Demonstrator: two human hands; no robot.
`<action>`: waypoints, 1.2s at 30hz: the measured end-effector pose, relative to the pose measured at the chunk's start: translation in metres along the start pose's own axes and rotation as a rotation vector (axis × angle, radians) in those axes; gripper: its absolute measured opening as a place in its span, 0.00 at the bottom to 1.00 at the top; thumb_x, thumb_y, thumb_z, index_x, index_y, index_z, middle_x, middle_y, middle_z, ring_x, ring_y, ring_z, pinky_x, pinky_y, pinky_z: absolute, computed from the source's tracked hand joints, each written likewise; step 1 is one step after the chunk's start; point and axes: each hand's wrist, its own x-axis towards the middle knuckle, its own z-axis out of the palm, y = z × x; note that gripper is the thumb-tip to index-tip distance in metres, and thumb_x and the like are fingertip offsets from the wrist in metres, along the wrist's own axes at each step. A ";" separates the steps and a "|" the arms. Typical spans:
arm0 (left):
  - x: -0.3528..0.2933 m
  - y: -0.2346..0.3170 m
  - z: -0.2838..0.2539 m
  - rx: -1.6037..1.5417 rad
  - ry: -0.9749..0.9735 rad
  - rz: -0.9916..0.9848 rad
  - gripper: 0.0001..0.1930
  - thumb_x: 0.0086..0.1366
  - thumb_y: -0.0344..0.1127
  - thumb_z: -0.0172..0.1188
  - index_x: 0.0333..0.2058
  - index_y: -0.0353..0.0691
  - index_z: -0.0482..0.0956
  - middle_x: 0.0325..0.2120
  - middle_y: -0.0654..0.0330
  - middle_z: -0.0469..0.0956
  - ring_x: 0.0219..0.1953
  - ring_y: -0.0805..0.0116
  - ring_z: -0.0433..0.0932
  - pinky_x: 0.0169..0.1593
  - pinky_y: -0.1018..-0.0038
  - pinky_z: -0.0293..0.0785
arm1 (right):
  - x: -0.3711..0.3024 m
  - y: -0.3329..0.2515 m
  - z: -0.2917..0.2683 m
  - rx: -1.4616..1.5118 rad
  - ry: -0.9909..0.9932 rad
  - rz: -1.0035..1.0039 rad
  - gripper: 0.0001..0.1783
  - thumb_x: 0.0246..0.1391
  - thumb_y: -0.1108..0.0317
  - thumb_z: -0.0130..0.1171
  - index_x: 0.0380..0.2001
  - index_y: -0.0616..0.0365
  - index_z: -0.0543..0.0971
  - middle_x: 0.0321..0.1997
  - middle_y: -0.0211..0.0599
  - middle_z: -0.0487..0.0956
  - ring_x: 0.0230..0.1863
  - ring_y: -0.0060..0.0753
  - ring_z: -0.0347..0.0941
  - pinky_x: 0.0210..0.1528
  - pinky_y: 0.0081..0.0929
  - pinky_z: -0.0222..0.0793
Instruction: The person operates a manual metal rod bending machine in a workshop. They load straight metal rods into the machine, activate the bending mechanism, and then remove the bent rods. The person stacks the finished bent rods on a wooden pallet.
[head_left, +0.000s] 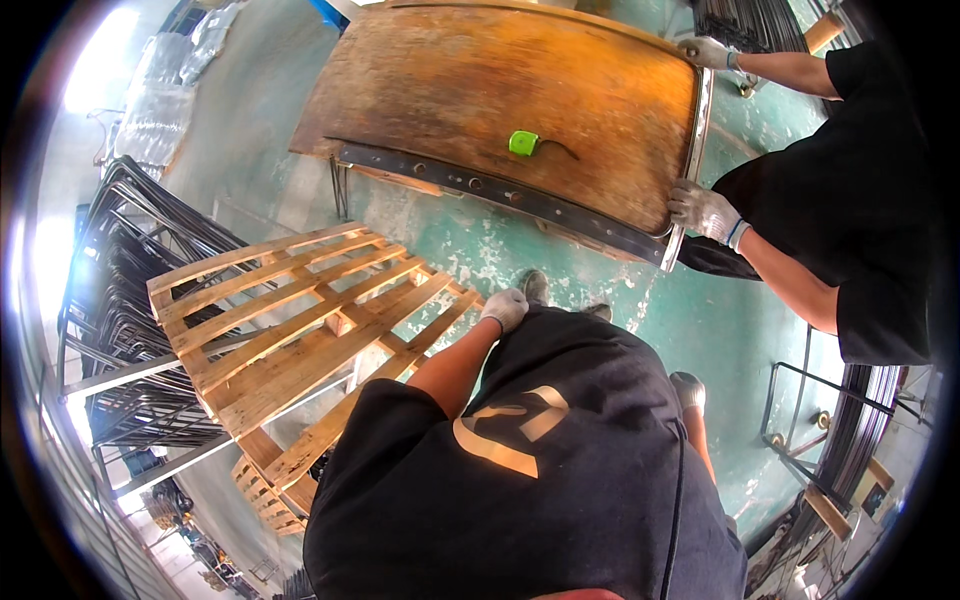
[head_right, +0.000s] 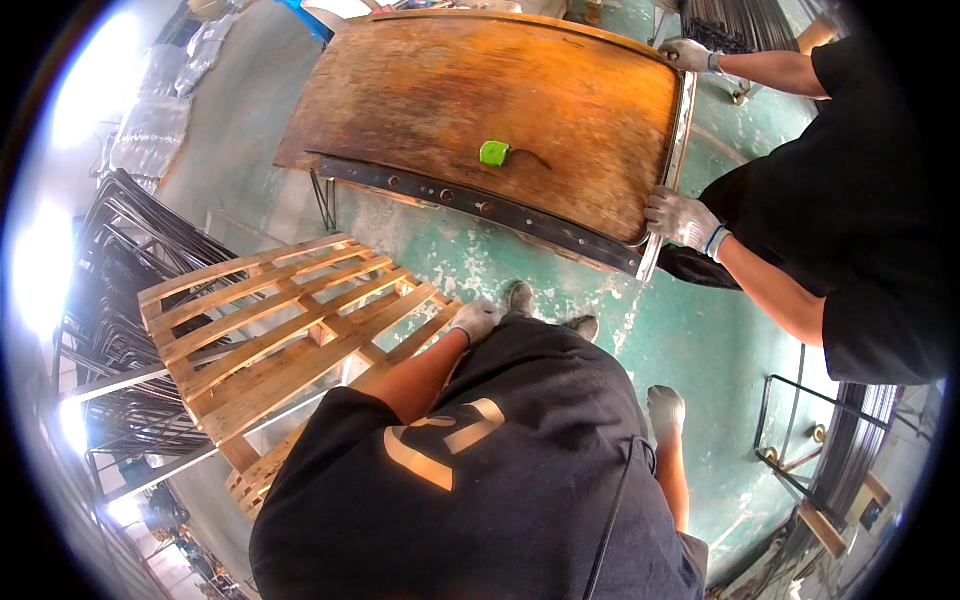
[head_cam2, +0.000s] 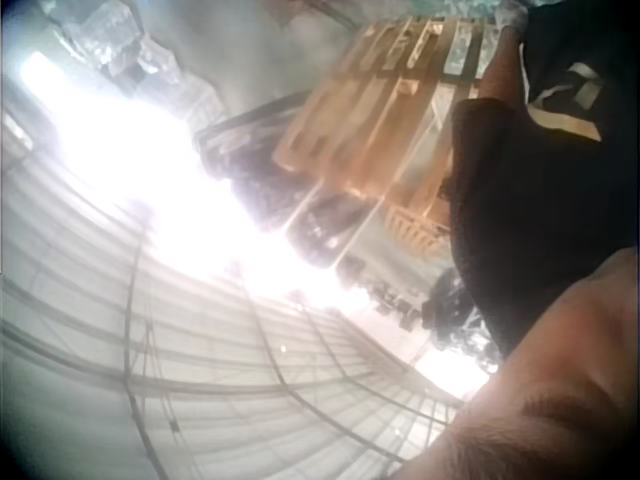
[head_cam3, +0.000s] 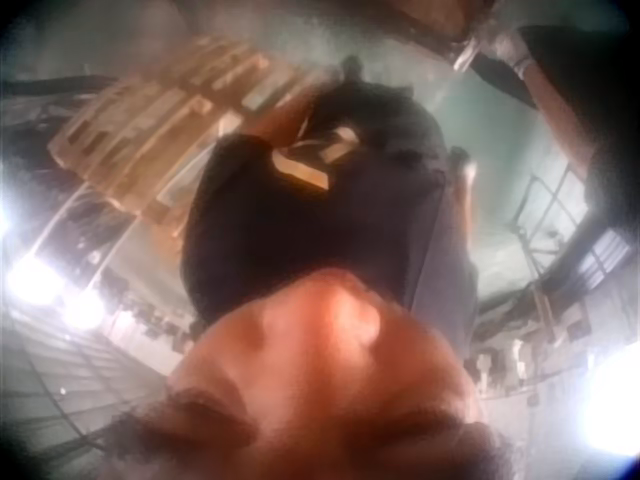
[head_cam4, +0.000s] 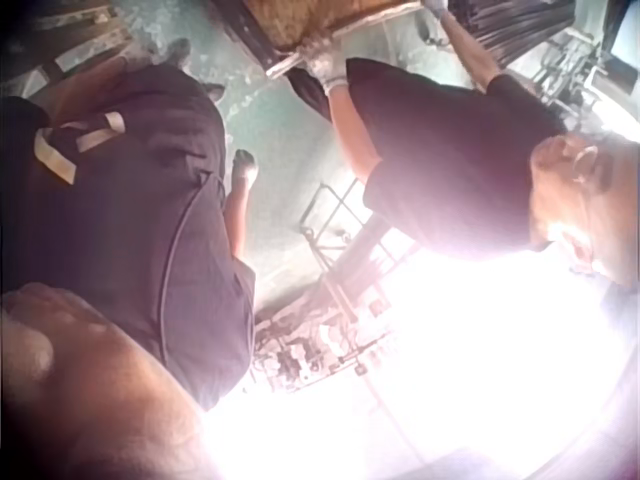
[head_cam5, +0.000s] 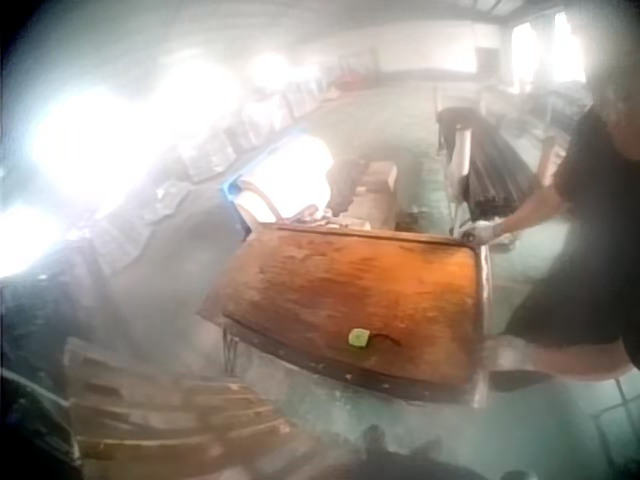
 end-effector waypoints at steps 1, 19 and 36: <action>0.002 0.001 0.003 0.006 -0.024 0.001 0.11 0.55 0.40 0.54 0.30 0.41 0.82 0.33 0.50 0.81 0.41 0.50 0.79 0.46 0.62 0.74 | -0.002 0.004 -0.002 -0.008 -0.003 0.006 0.14 0.51 0.62 0.60 0.38 0.60 0.82 0.30 0.30 0.81 0.27 0.24 0.74 0.28 0.23 0.68; 0.008 -0.012 -0.005 0.083 -0.006 0.072 0.14 0.56 0.44 0.55 0.33 0.41 0.82 0.36 0.51 0.81 0.43 0.51 0.78 0.48 0.64 0.73 | 0.026 0.046 0.022 0.187 0.028 0.072 0.17 0.50 0.63 0.62 0.40 0.63 0.82 0.33 0.36 0.83 0.32 0.26 0.77 0.38 0.25 0.72; 0.027 -0.026 -0.002 0.140 -0.094 0.100 0.17 0.59 0.47 0.52 0.34 0.40 0.81 0.38 0.46 0.79 0.45 0.47 0.77 0.48 0.61 0.73 | 0.032 0.062 0.035 0.223 0.069 0.050 0.15 0.52 0.62 0.63 0.39 0.62 0.82 0.30 0.32 0.81 0.26 0.24 0.73 0.26 0.24 0.67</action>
